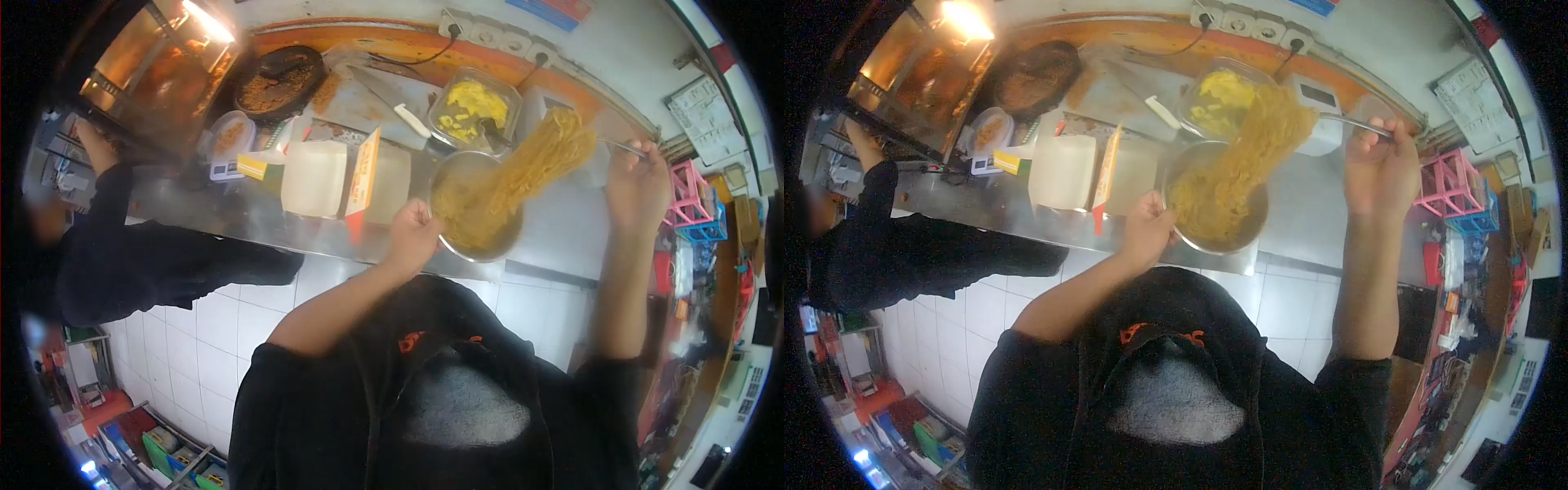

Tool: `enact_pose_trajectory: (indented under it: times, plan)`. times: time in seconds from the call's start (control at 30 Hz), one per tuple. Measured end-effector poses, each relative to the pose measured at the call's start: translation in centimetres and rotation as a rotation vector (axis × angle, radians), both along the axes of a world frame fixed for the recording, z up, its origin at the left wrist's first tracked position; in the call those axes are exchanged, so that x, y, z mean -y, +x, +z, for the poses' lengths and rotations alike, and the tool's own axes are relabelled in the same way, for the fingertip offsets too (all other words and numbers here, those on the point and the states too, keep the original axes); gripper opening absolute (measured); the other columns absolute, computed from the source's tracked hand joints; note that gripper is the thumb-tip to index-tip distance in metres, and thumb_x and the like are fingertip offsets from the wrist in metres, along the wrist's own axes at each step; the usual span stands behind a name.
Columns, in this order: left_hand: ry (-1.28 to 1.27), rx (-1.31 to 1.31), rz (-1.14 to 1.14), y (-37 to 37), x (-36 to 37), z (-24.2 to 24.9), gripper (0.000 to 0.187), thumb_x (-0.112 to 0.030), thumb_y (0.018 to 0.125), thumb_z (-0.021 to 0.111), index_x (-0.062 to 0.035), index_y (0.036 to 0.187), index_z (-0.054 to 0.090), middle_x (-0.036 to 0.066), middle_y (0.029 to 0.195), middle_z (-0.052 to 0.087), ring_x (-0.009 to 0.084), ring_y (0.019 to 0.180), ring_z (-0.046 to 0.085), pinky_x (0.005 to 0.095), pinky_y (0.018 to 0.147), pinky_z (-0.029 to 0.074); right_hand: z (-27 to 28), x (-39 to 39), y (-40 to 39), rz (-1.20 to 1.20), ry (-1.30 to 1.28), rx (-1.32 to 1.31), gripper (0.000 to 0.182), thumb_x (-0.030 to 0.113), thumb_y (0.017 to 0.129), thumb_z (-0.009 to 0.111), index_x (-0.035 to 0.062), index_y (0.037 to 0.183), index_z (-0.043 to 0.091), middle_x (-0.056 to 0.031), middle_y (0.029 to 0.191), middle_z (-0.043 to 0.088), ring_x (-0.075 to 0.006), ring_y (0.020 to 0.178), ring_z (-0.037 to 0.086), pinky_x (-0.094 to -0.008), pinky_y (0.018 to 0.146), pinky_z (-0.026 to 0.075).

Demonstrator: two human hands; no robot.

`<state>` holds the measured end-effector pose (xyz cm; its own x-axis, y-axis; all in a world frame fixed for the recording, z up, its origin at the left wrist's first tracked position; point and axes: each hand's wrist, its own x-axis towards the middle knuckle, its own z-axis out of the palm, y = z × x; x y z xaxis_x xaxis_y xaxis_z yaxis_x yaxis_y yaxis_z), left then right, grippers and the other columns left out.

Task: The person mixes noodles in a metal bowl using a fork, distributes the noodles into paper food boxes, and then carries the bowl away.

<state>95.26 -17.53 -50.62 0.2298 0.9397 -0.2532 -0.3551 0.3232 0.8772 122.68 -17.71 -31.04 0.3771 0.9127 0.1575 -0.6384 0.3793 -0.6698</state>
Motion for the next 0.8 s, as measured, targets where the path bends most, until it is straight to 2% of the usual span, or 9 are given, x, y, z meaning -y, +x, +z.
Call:
enact_pose_trajectory:
  times: [0.07, 0.17, 0.23, 0.33, 0.4, 0.57, 0.6, 0.67, 0.8]
  plan:
    - [0.013, -0.073, -0.034, 0.9, -0.5, -3.1, 0.021, 0.002, 0.078, 0.057, -0.0094, 0.070, 0.041, 0.003, 0.057, 0.050, 0.0100, 0.043, 0.050, 0.0234, 0.037, 0.039, -1.9, 0.3, 1.2, -0.076, -0.033, 0.006, 0.017, 0.016, 0.096, 0.041, 0.0031, 0.089, 0.051, -0.0100, 0.084, 0.056, -0.0174, 0.070, 0.050, -0.0280, 0.062, 0.045]
    - [0.040, -0.178, -0.047, 1.5, -1.0, -7.6, 0.021, 0.001, 0.078, 0.057, -0.0099, 0.070, 0.041, 0.002, 0.057, 0.049, 0.0094, 0.043, 0.049, 0.0241, 0.037, 0.038, -4.7, 0.8, 2.4, -0.247, -0.127, 0.275, 0.016, 0.016, 0.096, 0.044, 0.0040, 0.089, 0.052, -0.0085, 0.084, 0.056, -0.0178, 0.073, 0.053, -0.0293, 0.062, 0.045]
    - [-0.017, -0.191, -0.020, 1.6, -0.9, -9.2, 0.022, 0.002, 0.078, 0.057, -0.0099, 0.070, 0.040, 0.002, 0.056, 0.047, 0.0097, 0.043, 0.049, 0.0250, 0.036, 0.038, -6.6, 1.0, 1.9, -0.292, -0.114, 0.152, 0.013, 0.015, 0.095, 0.048, 0.0047, 0.088, 0.052, -0.0074, 0.083, 0.056, -0.0183, 0.076, 0.056, -0.0297, 0.062, 0.045]
    - [-0.070, -0.101, -0.007, 1.3, -0.5, -10.6, 0.022, 0.002, 0.078, 0.055, -0.0097, 0.069, 0.039, 0.003, 0.056, 0.048, 0.0100, 0.043, 0.049, 0.0253, 0.037, 0.038, -12.6, 2.3, 0.3, -0.331, -0.262, 0.430, 0.022, 0.023, 0.096, 0.050, 0.0040, 0.087, 0.054, -0.0088, 0.078, 0.059, -0.0180, 0.063, 0.058, -0.0296, 0.058, 0.048]
    - [-0.091, -0.091, -0.017, 1.4, -0.3, -10.7, 0.022, 0.004, 0.079, 0.053, -0.0097, 0.071, 0.038, 0.004, 0.058, 0.048, 0.0105, 0.044, 0.050, 0.0250, 0.037, 0.038, -15.3, 3.3, -1.1, -0.326, -0.368, 0.914, 0.026, 0.026, 0.097, 0.048, 0.0021, 0.089, 0.056, -0.0104, 0.079, 0.061, -0.0185, 0.063, 0.061, -0.0298, 0.058, 0.049]
    - [-0.099, -0.144, -0.058, 1.1, -0.4, -9.2, 0.021, 0.003, 0.078, 0.053, -0.0089, 0.070, 0.039, 0.004, 0.060, 0.050, 0.0103, 0.044, 0.050, 0.0240, 0.038, 0.040, -22.1, 3.9, -2.2, -0.151, -0.365, 1.211, 0.027, 0.024, 0.098, 0.046, -0.0017, 0.096, 0.054, -0.0138, 0.081, 0.062, -0.0196, 0.071, 0.064, -0.0292, 0.064, 0.053]
    - [-0.080, -0.142, -0.066, 1.2, -0.4, -9.2, 0.021, 0.003, 0.078, 0.054, -0.0086, 0.070, 0.039, 0.004, 0.060, 0.051, 0.0106, 0.044, 0.051, 0.0240, 0.038, 0.041, -23.2, 3.7, -2.6, -0.148, -0.369, 1.205, 0.027, 0.024, 0.098, 0.046, -0.0017, 0.096, 0.054, -0.0138, 0.081, 0.062, -0.0196, 0.071, 0.064, -0.0292, 0.064, 0.053]
    - [-0.066, -0.146, -0.077, 1.3, -0.3, -9.0, 0.020, 0.003, 0.078, 0.054, -0.0082, 0.070, 0.039, 0.004, 0.060, 0.051, 0.0108, 0.044, 0.052, 0.0240, 0.038, 0.042, -24.9, 3.4, -3.3, -0.124, -0.514, 0.568, 0.024, 0.021, 0.098, 0.044, -0.0008, 0.098, 0.053, -0.0153, 0.087, 0.062, -0.0198, 0.072, 0.064, -0.0293, 0.066, 0.054]
    - [-0.069, -0.146, -0.099, 0.8, -0.7, -9.4, 0.017, 0.003, 0.080, 0.054, -0.0078, 0.075, 0.041, 0.005, 0.062, 0.053, 0.0114, 0.046, 0.054, 0.0241, 0.040, 0.045, -26.4, 3.0, -1.9, -0.117, -0.733, 0.290, 0.021, 0.020, 0.099, 0.043, -0.0002, 0.100, 0.051, -0.0151, 0.091, 0.061, -0.0204, 0.074, 0.063, -0.0298, 0.065, 0.055]
